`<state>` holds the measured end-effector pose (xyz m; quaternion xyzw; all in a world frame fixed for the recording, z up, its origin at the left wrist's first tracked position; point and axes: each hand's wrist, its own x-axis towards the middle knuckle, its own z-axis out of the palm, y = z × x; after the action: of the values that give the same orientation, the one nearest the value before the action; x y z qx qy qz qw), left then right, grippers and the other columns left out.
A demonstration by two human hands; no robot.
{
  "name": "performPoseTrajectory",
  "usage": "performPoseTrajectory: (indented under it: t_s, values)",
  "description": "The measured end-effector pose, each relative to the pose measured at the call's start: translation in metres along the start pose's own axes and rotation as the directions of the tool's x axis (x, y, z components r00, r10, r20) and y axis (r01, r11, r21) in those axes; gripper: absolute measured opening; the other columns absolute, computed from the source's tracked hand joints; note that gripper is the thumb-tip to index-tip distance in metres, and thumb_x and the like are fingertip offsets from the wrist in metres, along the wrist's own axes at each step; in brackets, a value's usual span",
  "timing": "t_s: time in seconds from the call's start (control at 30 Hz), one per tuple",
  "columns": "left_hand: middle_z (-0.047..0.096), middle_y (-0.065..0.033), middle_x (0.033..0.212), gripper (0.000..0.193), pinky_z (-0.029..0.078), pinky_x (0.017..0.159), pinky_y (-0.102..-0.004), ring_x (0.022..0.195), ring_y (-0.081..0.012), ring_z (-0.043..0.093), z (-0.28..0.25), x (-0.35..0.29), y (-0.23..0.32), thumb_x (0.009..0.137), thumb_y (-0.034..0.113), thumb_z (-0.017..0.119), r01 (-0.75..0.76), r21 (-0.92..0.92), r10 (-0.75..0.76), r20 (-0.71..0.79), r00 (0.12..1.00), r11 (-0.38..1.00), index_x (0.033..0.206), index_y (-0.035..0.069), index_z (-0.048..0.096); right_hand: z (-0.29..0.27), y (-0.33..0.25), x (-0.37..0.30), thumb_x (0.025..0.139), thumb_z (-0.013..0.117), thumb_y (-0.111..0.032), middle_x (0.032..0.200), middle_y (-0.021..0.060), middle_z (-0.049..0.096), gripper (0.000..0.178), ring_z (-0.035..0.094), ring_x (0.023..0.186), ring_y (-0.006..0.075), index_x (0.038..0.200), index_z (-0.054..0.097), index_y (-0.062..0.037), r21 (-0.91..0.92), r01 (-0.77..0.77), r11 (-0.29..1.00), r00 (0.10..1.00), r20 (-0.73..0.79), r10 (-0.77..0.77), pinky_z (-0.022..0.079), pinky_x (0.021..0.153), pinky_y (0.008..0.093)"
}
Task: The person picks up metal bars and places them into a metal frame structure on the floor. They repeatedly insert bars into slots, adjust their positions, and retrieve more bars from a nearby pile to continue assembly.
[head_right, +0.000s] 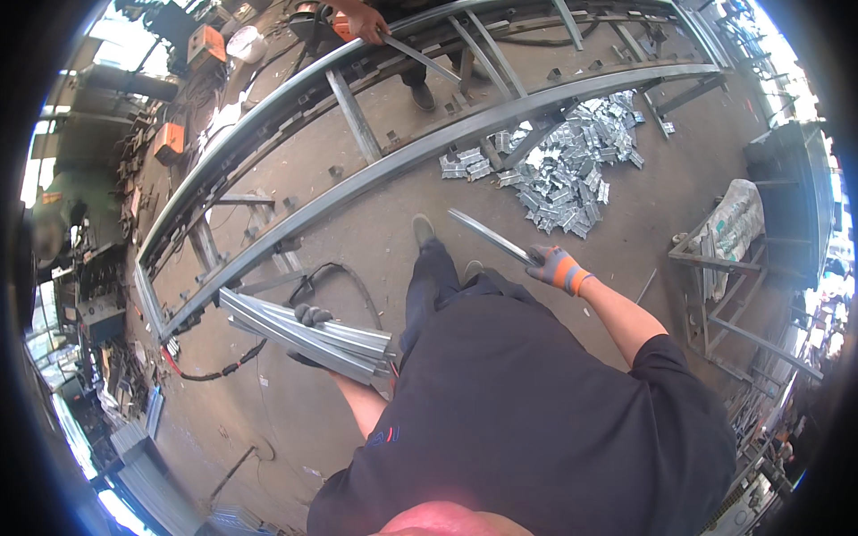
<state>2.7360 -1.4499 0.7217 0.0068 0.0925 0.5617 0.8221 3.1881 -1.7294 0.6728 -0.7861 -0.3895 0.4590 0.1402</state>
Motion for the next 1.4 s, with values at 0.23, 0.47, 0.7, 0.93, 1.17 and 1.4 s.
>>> performPoseTrajectory:
  t_s: [0.23,0.47,0.7,0.93,1.17,1.4]
  values:
    - [0.042,-0.0046,0.094,0.078,0.043,0.079,-0.0359,0.08,-0.0175,0.044,-0.026,-0.139,0.036,0.085,0.031,0.074,-0.283,0.122,0.289,-0.038,0.957,0.951,0.148,0.003,0.039,0.066,0.069,-0.049,0.083,0.067,-0.03,0.075,0.0122,0.072,0.035,0.069,0.06,0.023,0.104,0.073,-0.0023,-0.074,-0.278,0.958,0.951,0.121,0.285,0.057,0.063,0.038]
    - [0.049,-0.0097,0.111,0.109,0.045,0.091,-0.0363,0.098,-0.0221,0.052,-0.058,-0.232,0.085,0.071,0.046,0.088,-0.404,0.017,0.404,-0.044,0.914,0.915,0.157,0.006,0.033,0.117,0.091,-0.075,0.083,0.069,-0.029,0.082,0.0127,0.077,0.03,0.077,0.075,0.0271,0.096,0.08,-0.0038,-0.411,-0.474,0.779,0.806,0.155,0.572,0.062,0.072,0.0437]
    - [0.049,-0.0085,0.117,0.117,0.051,0.098,-0.0423,0.103,-0.0214,0.055,-0.079,-0.296,0.143,0.071,0.034,0.095,-0.353,0.034,0.346,0.127,0.93,0.935,0.162,0.011,0.025,0.176,0.049,-0.083,0.082,0.063,-0.028,0.083,0.0157,0.076,0.031,0.074,0.07,0.0296,0.089,0.077,-0.0019,-0.26,-0.367,0.893,0.894,0.167,0.416,0.06,0.061,0.0502]
    - [0.051,-0.0072,0.117,0.111,0.049,0.099,-0.0432,0.103,-0.0208,0.055,-0.073,-0.336,0.172,0.071,0.031,0.094,-0.343,0.02,0.337,0.137,0.931,0.939,0.16,0.015,0.03,0.24,-0.01,-0.089,0.082,0.062,-0.029,0.084,0.015,0.076,0.031,0.075,0.072,0.0317,0.088,0.077,-0.0024,-0.253,-0.302,0.919,0.925,0.156,0.347,0.06,0.061,0.051]
    - [0.051,-0.007,0.116,0.109,0.049,0.097,-0.0407,0.102,-0.0205,0.055,-0.067,-0.354,0.185,0.073,0.032,0.093,-0.328,0.046,0.32,0.131,0.938,0.943,0.16,0.017,0.03,0.259,-0.038,-0.117,0.083,0.065,-0.032,0.086,0.015,0.077,0.033,0.075,0.08,0.0316,0.092,0.077,-0.0024,-0.317,-0.224,0.922,0.928,0.22,0.301,0.06,0.071,0.0528]
    - [0.052,-0.0083,0.113,0.106,0.05,0.094,-0.0411,0.1,-0.0223,0.055,-0.064,-0.362,0.183,0.075,0.033,0.09,-0.269,0.069,0.259,0.122,0.958,0.961,0.16,0.018,0.03,0.268,-0.012,-0.132,0.084,0.063,-0.03,0.085,0.0137,0.076,0.033,0.074,0.078,0.031,0.095,0.076,-0.0021,-0.264,-0.403,0.876,0.865,0.203,0.459,0.061,0.065,0.0522]
